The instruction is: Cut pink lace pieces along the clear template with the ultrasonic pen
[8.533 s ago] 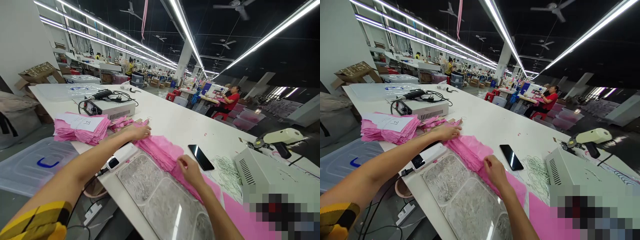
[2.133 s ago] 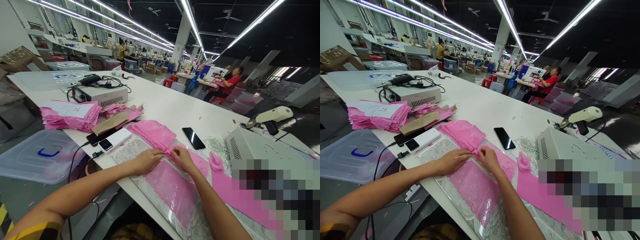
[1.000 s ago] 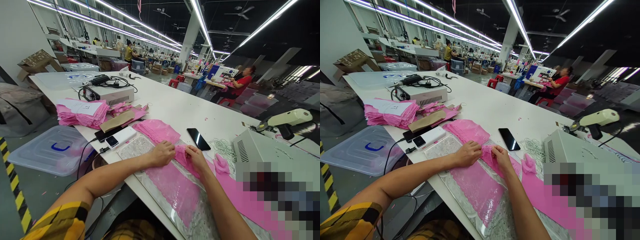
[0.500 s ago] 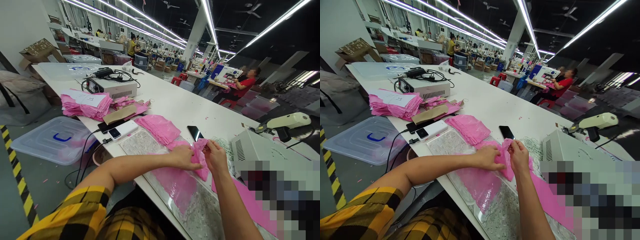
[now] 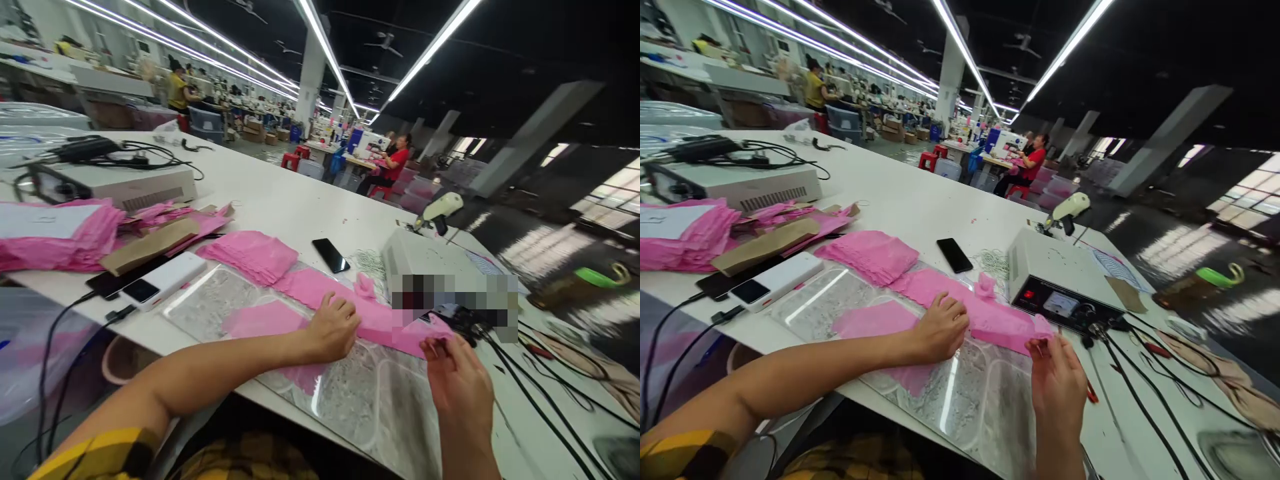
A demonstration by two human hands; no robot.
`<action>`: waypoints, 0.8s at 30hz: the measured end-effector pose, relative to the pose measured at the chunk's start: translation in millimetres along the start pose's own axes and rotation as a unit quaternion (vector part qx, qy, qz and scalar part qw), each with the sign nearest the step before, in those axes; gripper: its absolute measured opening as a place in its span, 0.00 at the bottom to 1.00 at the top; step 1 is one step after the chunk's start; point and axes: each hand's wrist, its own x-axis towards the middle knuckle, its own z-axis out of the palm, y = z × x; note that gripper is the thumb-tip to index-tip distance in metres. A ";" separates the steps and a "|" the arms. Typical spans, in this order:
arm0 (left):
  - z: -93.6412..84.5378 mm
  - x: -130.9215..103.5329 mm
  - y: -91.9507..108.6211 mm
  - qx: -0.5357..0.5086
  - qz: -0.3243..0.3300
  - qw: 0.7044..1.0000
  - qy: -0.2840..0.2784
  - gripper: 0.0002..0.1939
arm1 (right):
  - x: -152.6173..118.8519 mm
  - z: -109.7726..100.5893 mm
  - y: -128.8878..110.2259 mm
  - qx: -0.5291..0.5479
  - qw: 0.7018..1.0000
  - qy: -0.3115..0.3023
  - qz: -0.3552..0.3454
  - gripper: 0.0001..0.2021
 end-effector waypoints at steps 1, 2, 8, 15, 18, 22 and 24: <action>3.2 -9.0 1.0 0.006 0.037 0.999 -0.006 0.07 | -13.0 -19.9 4.0 -0.020 1.000 0.021 0.012 0.14; 6.6 -18.0 1.7 0.030 0.089 0.996 -0.008 0.05 | -26.1 -38.4 8.5 -0.040 0.998 0.037 0.028 0.14; 13.3 -44.7 5.8 0.003 0.212 0.976 -0.045 0.05 | -76.6 -93.4 15.6 -0.269 0.952 0.129 0.073 0.21; 14.8 -36.4 5.1 -0.027 0.214 0.975 -0.057 0.12 | -69.6 -70.6 5.6 -0.536 0.831 -0.111 -0.100 0.12; 13.4 -44.2 9.6 -0.014 0.225 0.970 -0.095 0.12 | -74.1 -81.6 4.6 -0.561 0.798 -0.183 -0.122 0.09; 8.6 -46.3 13.7 -0.006 0.213 0.970 -0.120 0.11 | -86.4 -97.1 -3.5 -0.573 0.771 -0.208 -0.186 0.07; 9.1 -41.9 12.9 -0.003 0.209 0.971 -0.119 0.11 | -90.6 -97.8 -8.8 -0.561 0.776 -0.203 -0.204 0.05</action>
